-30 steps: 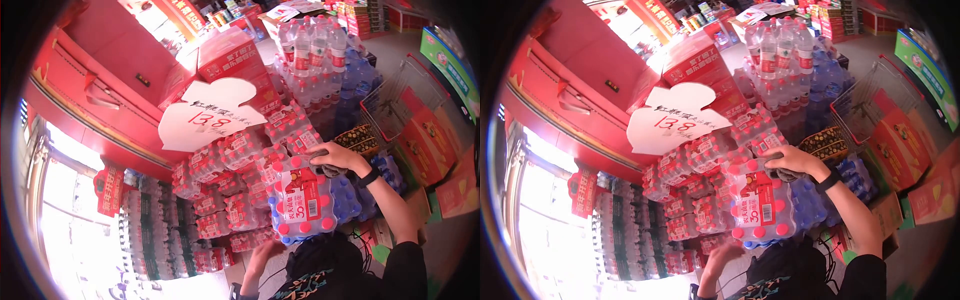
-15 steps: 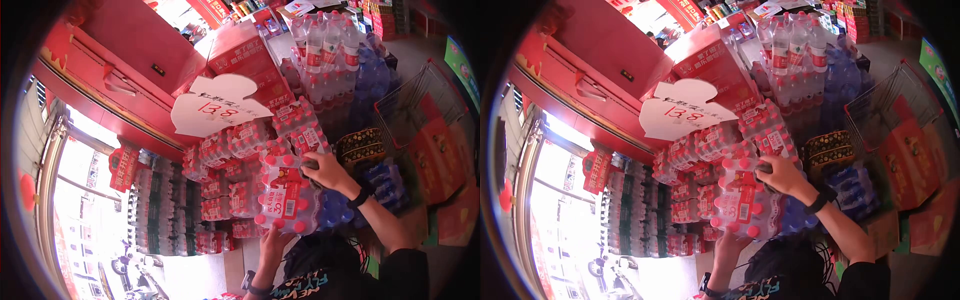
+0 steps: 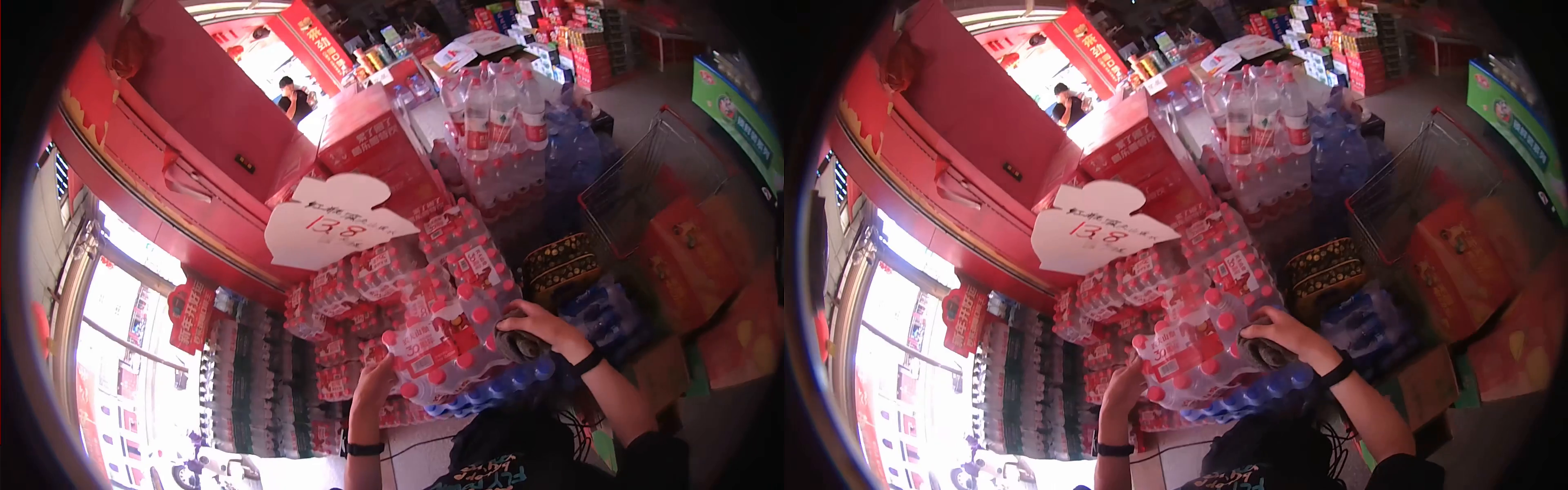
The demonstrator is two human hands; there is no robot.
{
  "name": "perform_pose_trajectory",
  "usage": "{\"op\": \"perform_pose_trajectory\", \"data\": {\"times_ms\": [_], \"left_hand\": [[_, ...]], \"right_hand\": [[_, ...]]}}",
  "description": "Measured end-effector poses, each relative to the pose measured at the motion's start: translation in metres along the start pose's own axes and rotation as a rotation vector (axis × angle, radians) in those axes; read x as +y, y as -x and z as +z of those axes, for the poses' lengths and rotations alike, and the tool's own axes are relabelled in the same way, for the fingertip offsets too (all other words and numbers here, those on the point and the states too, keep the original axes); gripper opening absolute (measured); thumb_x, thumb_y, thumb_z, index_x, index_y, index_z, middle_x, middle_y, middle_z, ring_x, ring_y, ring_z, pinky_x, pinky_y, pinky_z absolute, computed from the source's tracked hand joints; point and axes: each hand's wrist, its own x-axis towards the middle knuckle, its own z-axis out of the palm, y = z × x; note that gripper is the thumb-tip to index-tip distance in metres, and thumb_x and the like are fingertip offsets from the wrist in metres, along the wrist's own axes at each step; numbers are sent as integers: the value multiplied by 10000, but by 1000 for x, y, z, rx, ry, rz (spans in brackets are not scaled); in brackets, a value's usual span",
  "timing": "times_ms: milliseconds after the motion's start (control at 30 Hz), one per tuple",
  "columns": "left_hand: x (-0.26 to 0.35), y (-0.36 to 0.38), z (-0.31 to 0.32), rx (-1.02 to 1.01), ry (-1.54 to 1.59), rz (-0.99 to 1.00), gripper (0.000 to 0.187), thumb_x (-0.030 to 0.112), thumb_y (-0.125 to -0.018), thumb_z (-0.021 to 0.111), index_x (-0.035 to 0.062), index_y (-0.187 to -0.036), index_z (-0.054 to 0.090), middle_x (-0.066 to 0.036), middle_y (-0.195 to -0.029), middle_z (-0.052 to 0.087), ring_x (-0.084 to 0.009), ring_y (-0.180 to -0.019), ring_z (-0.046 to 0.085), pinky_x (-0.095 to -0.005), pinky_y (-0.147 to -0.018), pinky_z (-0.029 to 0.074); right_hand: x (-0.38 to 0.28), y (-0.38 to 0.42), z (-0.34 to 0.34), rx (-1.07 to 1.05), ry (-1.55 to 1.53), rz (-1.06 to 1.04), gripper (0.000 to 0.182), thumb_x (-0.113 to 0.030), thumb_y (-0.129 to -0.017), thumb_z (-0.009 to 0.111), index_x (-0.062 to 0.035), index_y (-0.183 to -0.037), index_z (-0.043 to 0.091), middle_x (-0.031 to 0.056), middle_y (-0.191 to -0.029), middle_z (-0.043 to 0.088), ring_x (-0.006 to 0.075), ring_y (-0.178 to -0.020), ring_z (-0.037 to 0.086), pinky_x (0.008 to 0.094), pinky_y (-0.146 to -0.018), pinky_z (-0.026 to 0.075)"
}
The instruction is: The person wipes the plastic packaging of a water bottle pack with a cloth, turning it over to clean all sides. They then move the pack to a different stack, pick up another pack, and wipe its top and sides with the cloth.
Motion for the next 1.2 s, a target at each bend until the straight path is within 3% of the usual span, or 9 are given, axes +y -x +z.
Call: {"op": "perform_pose_trajectory", "data": {"times_ms": [200,233,300,333,433,533,567,1000,1200], "left_hand": [[-58,-34,-48,-316,462,-121,408,279,-1086,595,-45,-1331,634,-127,-1267,695,-257,-1186,663,-382,-1020,525],[-56,-38,-52,-438,561,-152,268,167,-1069,603,-12,-1267,635,-88,-1136,676,-204,-1046,652,-336,-907,531],[-31,-53,-32,-613,601,-208,164,67,-1055,608,21,-1210,633,-52,-1019,657,-154,-919,640,-295,-804,535],[-9,-48,-12,-617,539,-193,173,79,-1057,604,20,-1217,630,-54,-1032,656,-157,-932,639,-299,-814,534],[36,-32,46,-689,322,-129,204,114,-1063,593,17,-1240,622,-62,-1071,653,-167,-969,636,-312,-842,529],[58,-10,85,-815,164,-62,238,149,-1069,581,14,-1263,614,-69,-1110,650,-176,-1007,633,-325,-871,524],[61,-3,93,-862,124,-42,250,161,-1071,577,14,-1271,612,-72,-1123,649,-179,-1020,633,-329,-881,522],[-18,202,190,-1604,-398,47,416,314,-1098,527,2,-1369,577,-104,-1293,638,-221,-1183,621,-384,-1005,501],[-89,328,170,-1907,-659,128,496,384,-1111,504,-4,-1415,561,-119,-1371,632,-240,-1259,616,-410,-1062,491]], "right_hand": [[-6,-9,-3,-69,-36,73,417,-292,-905,816,10,-1183,741,92,-1130,740,131,-1037,688,276,-893,529],[-9,-9,-5,-117,-155,105,347,-225,-964,749,12,-1217,744,79,-1199,726,124,-1085,680,265,-911,529],[39,-8,-8,-180,-165,-681,369,-157,-1055,579,-26,-1383,684,4,-1246,680,93,-1144,635,240,-934,487],[44,-9,-8,-347,-440,-495,393,-180,-1063,568,-35,-1417,660,-11,-1196,666,82,-1052,610,225,-893,456],[26,-18,33,36,-286,-178,224,-274,-983,718,-109,-854,797,-110,-650,606,44,-593,512,273,-565,357],[24,55,90,270,-192,-366,369,-374,-922,755,-78,-704,721,-59,-608,581,75,-530,476,322,-523,323],[18,80,105,347,-31,-166,411,-420,-888,769,-64,-690,710,-40,-600,572,90,-510,471,342,-511,321],[182,355,343,1348,-436,-356,543,-480,-861,809,33,-1023,736,91,-885,741,156,-738,685,336,-629,528],[272,452,485,1857,-358,-404,666,-445,-896,757,67,-1296,611,205,-1127,746,241,-1050,719,384,-880,562]]}}
